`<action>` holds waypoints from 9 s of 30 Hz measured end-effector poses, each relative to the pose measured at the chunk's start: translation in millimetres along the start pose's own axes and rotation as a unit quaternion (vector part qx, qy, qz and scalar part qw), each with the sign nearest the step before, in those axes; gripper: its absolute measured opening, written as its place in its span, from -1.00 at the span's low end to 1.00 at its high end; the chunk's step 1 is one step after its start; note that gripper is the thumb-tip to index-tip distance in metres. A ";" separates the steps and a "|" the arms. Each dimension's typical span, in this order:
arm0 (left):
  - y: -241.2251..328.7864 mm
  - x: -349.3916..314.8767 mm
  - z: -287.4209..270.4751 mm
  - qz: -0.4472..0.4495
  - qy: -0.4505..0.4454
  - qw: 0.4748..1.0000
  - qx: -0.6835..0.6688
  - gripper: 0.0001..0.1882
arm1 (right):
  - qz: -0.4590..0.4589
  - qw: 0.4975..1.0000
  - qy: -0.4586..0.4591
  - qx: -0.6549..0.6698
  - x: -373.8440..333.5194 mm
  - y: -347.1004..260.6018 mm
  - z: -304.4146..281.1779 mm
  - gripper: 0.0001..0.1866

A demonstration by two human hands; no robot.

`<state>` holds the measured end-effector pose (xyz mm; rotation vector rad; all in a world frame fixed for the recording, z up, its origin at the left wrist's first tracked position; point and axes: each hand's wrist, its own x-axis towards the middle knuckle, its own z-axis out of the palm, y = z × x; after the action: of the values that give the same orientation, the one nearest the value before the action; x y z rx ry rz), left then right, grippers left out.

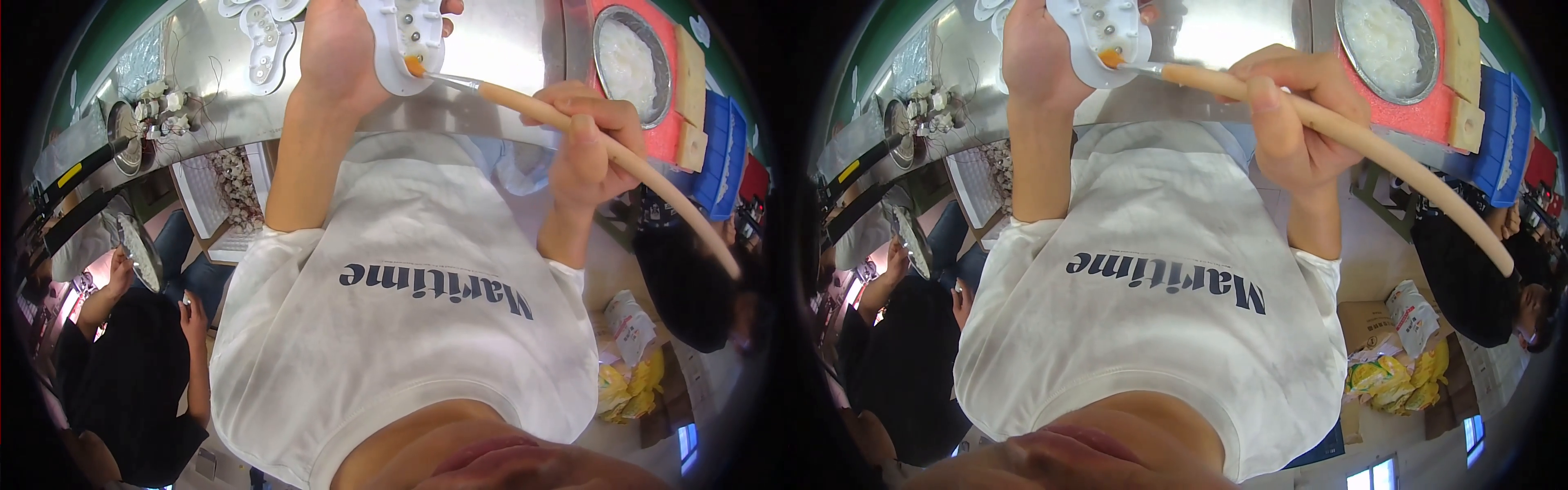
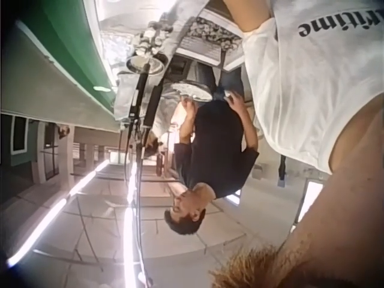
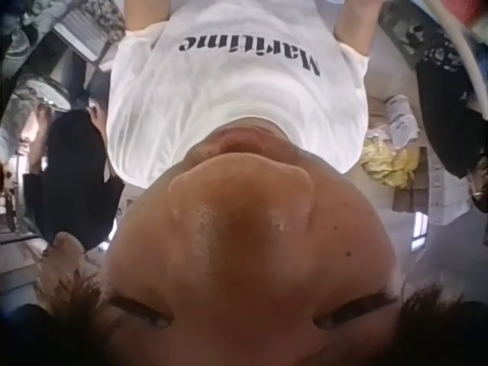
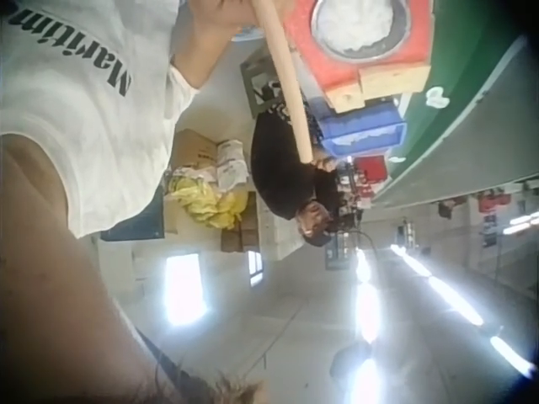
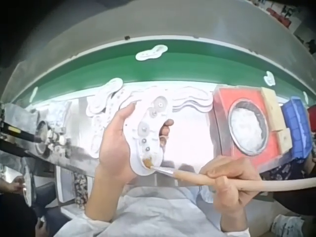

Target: Applying a substance with a brush to specific points on small white plastic frames on a production line.

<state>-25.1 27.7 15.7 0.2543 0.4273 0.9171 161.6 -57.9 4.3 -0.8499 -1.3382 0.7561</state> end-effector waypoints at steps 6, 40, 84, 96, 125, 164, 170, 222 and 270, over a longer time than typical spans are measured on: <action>-3.5 5.1 3.1 -0.058 -0.012 0.998 -0.016 -0.48 | 0.005 0.993 -0.044 -0.110 9.8 -19.0 -10.6 -0.79; -10.5 15.0 -1.3 -0.042 0.017 0.996 0.072 -0.43 | -0.025 0.998 0.003 -0.062 -2.9 -15.0 -9.0 -0.84; -61.8 34.8 22.9 -0.079 -0.003 0.986 0.148 -0.48 | 0.041 0.934 0.344 -0.092 8.7 -23.8 -53.9 -0.79; -55.7 5.9 12.1 -0.008 0.001 0.982 0.191 -0.49 | -0.048 0.945 0.292 -0.137 9.7 -10.8 -11.6 -0.87; -49.3 2.6 3.2 0.088 0.043 0.966 0.240 -0.48 | -0.239 0.933 0.035 -0.267 22.2 0.4 -21.2 -0.84; -44.7 -3.3 0.7 0.080 0.010 0.992 0.098 -0.47 | -0.203 0.944 0.090 -0.242 24.4 -5.2 6.0 -0.79; -44.3 -3.6 13.4 0.083 0.072 0.988 0.106 -0.48 | -0.230 0.956 0.037 -0.180 12.8 -1.8 3.9 -0.79; -7.8 -0.1 -3.4 0.046 0.065 0.989 0.122 -0.52 | -0.007 0.998 0.057 -0.017 9.9 8.5 19.1 -0.81; 483.1 134.2 -246.7 0.114 0.297 0.382 0.868 -0.36 | 0.121 0.901 0.283 -0.305 63.6 2.4 -28.4 -0.85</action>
<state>-410.1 427.6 -48.2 2.0269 2.0554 0.3677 195.9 -4.4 33.2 -1.6193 -0.9413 0.2129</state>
